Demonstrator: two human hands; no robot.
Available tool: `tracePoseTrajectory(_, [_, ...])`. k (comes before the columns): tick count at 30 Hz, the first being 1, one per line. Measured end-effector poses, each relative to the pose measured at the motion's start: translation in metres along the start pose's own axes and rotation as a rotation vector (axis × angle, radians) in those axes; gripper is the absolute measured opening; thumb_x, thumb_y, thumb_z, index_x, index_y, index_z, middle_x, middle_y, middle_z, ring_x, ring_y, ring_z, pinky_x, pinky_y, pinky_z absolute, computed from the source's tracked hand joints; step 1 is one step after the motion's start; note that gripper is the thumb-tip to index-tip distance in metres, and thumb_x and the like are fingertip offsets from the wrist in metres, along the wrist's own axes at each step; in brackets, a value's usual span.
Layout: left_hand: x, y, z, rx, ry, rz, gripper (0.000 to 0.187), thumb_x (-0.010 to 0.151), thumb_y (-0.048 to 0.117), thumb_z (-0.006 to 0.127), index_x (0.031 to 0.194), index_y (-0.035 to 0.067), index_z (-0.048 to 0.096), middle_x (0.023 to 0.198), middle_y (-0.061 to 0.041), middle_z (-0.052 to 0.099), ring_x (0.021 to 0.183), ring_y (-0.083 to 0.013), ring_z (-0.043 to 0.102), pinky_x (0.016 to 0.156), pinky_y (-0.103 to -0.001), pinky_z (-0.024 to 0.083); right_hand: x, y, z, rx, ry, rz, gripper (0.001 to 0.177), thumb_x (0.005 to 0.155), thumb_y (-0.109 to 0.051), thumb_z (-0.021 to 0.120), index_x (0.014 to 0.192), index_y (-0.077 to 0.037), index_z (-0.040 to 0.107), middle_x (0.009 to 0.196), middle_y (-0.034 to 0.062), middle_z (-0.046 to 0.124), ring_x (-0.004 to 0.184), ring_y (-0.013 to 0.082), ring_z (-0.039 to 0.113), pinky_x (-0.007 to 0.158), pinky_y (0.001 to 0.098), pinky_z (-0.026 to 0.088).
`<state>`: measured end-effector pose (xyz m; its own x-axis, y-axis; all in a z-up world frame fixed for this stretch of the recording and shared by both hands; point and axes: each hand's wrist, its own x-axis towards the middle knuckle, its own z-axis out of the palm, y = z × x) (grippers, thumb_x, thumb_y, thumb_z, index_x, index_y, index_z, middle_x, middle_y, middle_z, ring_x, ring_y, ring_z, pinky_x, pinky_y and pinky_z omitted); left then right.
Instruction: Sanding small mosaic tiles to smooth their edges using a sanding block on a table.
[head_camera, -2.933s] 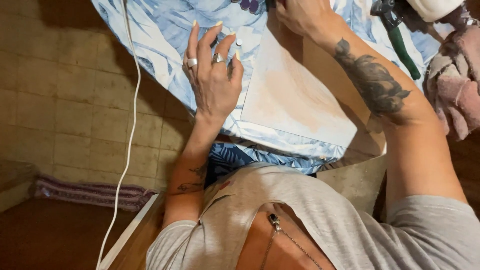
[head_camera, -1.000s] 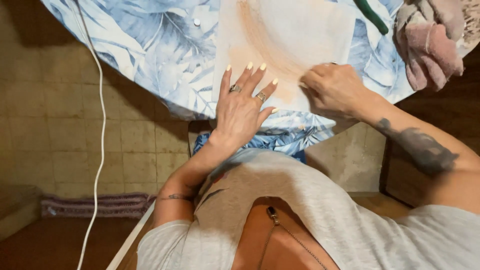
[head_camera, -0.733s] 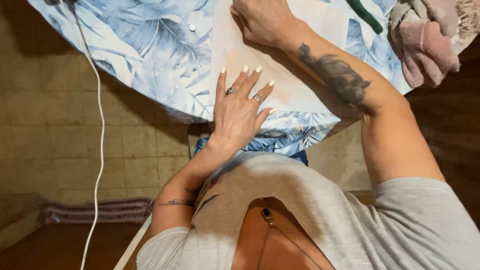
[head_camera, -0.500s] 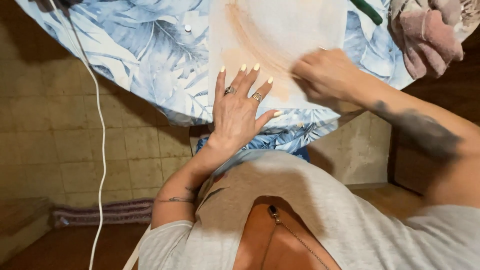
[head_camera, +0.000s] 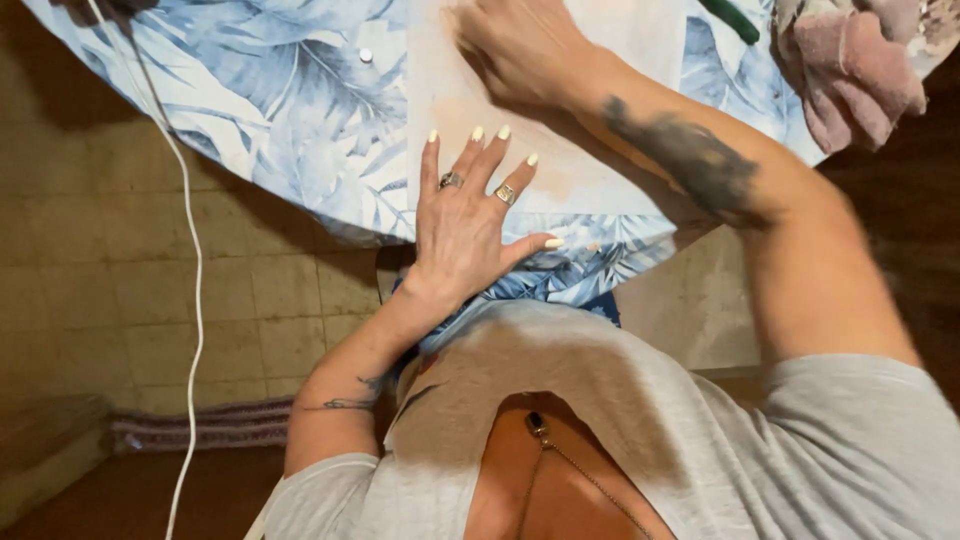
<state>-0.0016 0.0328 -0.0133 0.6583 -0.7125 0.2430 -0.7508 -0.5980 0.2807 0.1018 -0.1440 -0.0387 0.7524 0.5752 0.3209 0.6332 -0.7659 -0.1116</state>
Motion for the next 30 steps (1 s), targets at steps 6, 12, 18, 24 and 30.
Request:
tracePoseTrajectory(6, [-0.001, -0.001, 0.004, 0.007, 0.0, -0.013, 0.065, 0.067, 0.063, 0.06, 0.115, 0.018, 0.053, 0.126, -0.012, 0.043, 0.117, -0.0326, 0.042, 0.101, -0.051, 0.011, -0.12, -0.037, -0.073, 0.045, -0.372, 0.134, 0.023, 0.089, -0.019, 0.037, 0.071, -0.008, 0.044, 0.056, 0.0058, 0.045, 0.047, 0.0232, 0.042, 0.036, 0.0336, 0.03])
tracePoseTrajectory(12, [-0.001, -0.002, 0.009, -0.147, 0.074, -0.021, 0.071, 0.065, 0.064, 0.057, 0.113, 0.013, 0.054, 0.12, -0.016, 0.045, 0.118, -0.0332, 0.038, 0.102, -0.054, 0.003, -0.066, -0.028, -0.03, -0.107, -0.149, 0.062, 0.017, 0.083, -0.031, 0.046, 0.073, -0.017, 0.046, 0.064, 0.0011, 0.046, 0.065, 0.0221, 0.055, 0.05, 0.0356, 0.044])
tracePoseTrajectory(18, [-0.001, -0.002, 0.002, 0.063, 0.008, -0.008, 0.068, 0.067, 0.069, 0.054, 0.114, 0.02, 0.055, 0.123, -0.01, 0.045, 0.116, -0.0304, 0.043, 0.101, -0.05, 0.01, 0.031, -0.004, 0.006, -0.133, 0.172, -0.075, 0.02, 0.072, -0.005, 0.053, 0.056, -0.006, 0.042, 0.062, 0.0066, 0.045, 0.049, 0.0235, 0.04, 0.041, 0.0334, 0.023])
tracePoseTrajectory(24, [-0.003, -0.001, 0.001, 0.094, -0.066, -0.012, 0.074, 0.066, 0.07, 0.053, 0.12, 0.021, 0.049, 0.129, -0.012, 0.04, 0.118, -0.0311, 0.04, 0.1, -0.052, 0.01, -0.082, -0.036, -0.075, 0.014, -0.428, 0.052, 0.022, 0.084, -0.013, 0.041, 0.063, -0.009, 0.037, 0.053, 0.0052, 0.041, 0.043, 0.0253, 0.037, 0.037, 0.0357, 0.028])
tracePoseTrajectory(30, [-0.003, -0.002, -0.001, 0.076, -0.017, 0.017, 0.077, 0.064, 0.071, 0.055, 0.118, 0.017, 0.051, 0.127, -0.014, 0.042, 0.118, -0.0342, 0.039, 0.102, -0.051, 0.01, -0.065, -0.031, -0.068, -0.042, -0.694, 0.183, 0.025, 0.083, -0.018, 0.036, 0.06, -0.012, 0.042, 0.049, -0.0027, 0.042, 0.037, 0.0126, 0.034, 0.033, 0.0255, 0.024])
